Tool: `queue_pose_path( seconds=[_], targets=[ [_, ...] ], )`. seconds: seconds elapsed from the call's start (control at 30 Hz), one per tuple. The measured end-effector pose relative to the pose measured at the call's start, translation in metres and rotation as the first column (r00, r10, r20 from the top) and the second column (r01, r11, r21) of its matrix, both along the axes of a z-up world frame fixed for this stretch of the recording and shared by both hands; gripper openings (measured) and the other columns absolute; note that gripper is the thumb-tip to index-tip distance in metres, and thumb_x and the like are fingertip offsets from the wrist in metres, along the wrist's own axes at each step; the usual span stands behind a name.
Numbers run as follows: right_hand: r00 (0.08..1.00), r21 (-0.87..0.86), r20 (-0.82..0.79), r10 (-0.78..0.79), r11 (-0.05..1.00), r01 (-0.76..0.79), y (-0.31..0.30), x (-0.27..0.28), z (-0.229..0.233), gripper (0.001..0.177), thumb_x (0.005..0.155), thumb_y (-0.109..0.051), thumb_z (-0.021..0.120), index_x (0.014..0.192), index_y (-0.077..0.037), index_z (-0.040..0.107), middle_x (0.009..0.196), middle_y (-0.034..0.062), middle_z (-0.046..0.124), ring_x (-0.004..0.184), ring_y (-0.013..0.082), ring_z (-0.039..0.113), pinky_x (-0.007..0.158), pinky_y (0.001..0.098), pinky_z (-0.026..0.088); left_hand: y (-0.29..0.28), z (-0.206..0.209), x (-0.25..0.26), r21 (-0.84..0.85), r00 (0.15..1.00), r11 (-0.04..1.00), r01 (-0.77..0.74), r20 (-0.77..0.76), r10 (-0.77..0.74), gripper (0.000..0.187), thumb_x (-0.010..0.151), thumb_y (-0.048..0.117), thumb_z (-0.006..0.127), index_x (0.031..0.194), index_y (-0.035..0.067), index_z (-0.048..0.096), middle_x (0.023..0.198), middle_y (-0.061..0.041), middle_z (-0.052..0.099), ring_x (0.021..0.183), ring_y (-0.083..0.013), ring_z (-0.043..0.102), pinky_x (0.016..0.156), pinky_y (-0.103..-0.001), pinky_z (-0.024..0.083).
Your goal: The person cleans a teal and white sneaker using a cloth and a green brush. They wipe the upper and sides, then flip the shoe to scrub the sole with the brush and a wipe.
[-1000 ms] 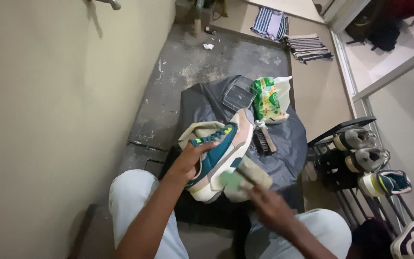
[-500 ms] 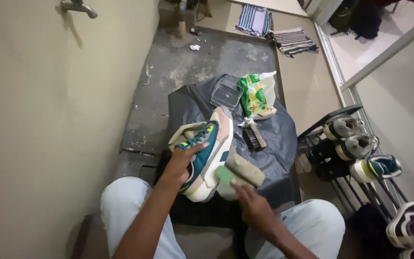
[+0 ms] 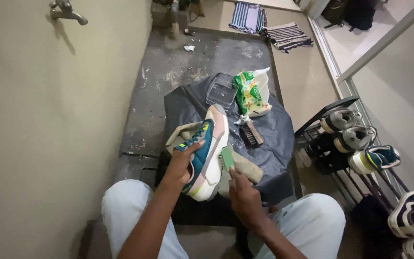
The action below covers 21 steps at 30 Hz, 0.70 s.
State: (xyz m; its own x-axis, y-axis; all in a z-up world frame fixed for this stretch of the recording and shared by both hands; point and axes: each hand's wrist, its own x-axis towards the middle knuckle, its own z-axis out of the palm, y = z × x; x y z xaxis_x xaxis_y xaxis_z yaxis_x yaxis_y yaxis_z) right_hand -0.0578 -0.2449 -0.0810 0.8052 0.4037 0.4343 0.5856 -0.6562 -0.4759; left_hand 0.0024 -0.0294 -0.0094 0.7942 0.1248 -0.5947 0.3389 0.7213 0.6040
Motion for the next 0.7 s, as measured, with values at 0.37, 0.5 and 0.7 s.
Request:
queue_pose_path(
  seconds=[0.37, 0.5, 0.7],
  targets=[
    [0.991, -0.024, 0.085, -0.105, 0.994, 0.108, 0.031, -0.006, -0.003, 0.043, 0.098, -0.01, 0.06, 0.139, 0.002, 0.054, 0.106, 0.0194, 0.072, 0.064, 0.0239, 0.069, 0.057, 0.0332, 0.059, 0.008, 0.011, -0.004, -0.037, 0.998, 0.998, -0.059, -0.01, 0.058, 0.066, 0.07, 0.012, 0.079, 0.134, 0.006, 0.062, 0.128, -0.017, 0.071, 0.112, -0.034, 0.069, 0.102, -0.046, 0.055],
    [0.974, 0.037, 0.155, -0.166, 0.986, 0.162, 0.046, 0.009, 0.015, 0.032, 0.102, -0.013, 0.056, 0.129, 0.004, 0.06, 0.102, 0.0211, 0.073, 0.063, 0.0225, 0.07, 0.053, 0.0298, 0.059, 0.007, 0.012, -0.005, -0.043, 0.999, 0.998, -0.048, -0.005, 0.047, 0.052, 0.076, 0.012, 0.078, 0.126, 0.003, 0.068, 0.121, -0.018, 0.074, 0.105, -0.0339, 0.071, 0.097, -0.045, 0.058],
    [0.989, -0.196, 0.144, -0.021, 0.979, 0.049, 0.033, -0.048, -0.038, 0.047, 0.096, -0.01, 0.061, 0.14, 0.003, 0.055, 0.084, 0.0109, 0.065, 0.04, 0.0152, 0.048, 0.036, 0.0292, 0.04, 0.016, 0.01, -0.004, 0.001, 0.994, 0.996, -0.09, 0.063, 0.09, 0.064, 0.074, 0.012, 0.077, 0.136, 0.006, 0.063, 0.134, -0.016, 0.07, 0.118, -0.033, 0.069, 0.104, -0.045, 0.055]
  ],
)
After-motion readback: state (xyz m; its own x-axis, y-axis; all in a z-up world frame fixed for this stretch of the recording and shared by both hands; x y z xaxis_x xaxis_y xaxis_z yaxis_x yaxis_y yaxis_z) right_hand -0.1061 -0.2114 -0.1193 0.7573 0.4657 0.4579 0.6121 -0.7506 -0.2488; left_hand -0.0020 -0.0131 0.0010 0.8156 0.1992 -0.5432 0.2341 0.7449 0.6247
